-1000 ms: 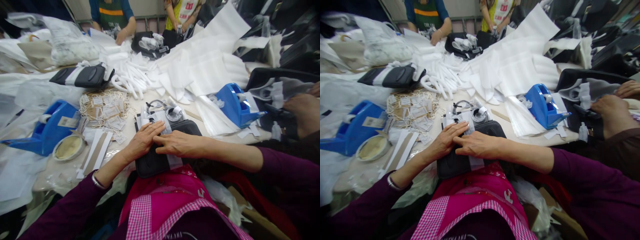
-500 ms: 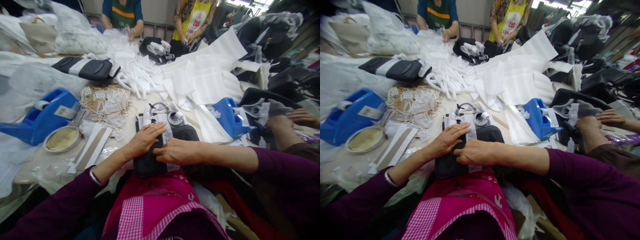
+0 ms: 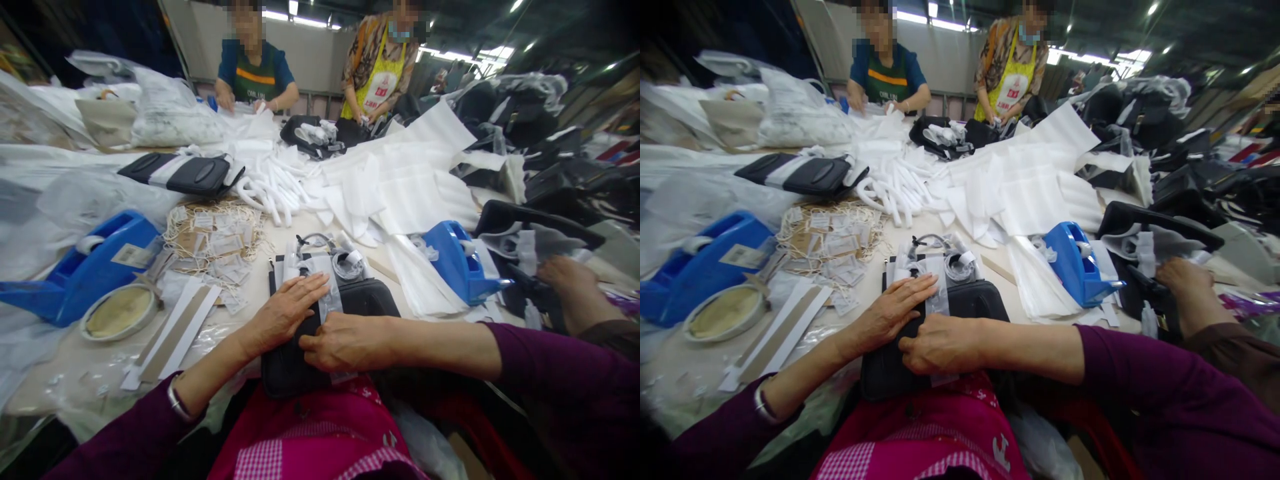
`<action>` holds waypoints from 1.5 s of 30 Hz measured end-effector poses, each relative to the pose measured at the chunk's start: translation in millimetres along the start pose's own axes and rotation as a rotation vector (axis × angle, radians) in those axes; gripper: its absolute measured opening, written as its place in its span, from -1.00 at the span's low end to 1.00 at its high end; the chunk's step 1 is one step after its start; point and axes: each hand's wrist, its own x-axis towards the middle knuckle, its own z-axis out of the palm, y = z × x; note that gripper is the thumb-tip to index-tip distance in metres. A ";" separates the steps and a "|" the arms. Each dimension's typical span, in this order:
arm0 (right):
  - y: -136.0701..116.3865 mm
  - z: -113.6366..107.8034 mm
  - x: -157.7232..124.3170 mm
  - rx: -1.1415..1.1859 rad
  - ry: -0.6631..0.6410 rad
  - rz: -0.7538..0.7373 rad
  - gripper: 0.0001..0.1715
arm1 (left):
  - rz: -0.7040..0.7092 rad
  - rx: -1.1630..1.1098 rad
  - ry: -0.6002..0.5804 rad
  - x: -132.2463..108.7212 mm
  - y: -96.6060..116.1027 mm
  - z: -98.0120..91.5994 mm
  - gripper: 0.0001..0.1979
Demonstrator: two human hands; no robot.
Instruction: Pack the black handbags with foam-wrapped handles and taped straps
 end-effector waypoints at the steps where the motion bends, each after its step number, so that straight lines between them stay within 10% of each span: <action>1: 0.4 -0.8 -0.4 0.004 0.006 -0.001 -0.90 | 0.007 0.003 -0.003 0.0 -0.2 -0.1 -0.43; 5: 0.9 -1.3 -5.6 0.051 0.170 0.068 -0.93 | 0.016 0.027 -0.007 -1.3 -0.4 -0.7 -0.48; 19: 8.4 77.2 -89.2 0.320 1.047 1.093 -0.47 | 0.018 0.268 0.040 -5.4 9.6 -8.0 -0.50; 25: 14.9 96.4 -100.1 0.945 0.978 1.072 -0.53 | -0.073 0.319 0.075 -5.7 9.9 -9.2 -0.47; 35: 32.0 33.2 -66.6 0.342 0.914 0.822 -0.39 | -0.169 0.422 0.051 14.5 4.3 -13.0 -0.60; 45: 28.7 52.4 -58.5 0.194 0.773 0.722 -0.75 | 0.104 0.522 0.143 15.2 30.4 -8.9 -0.64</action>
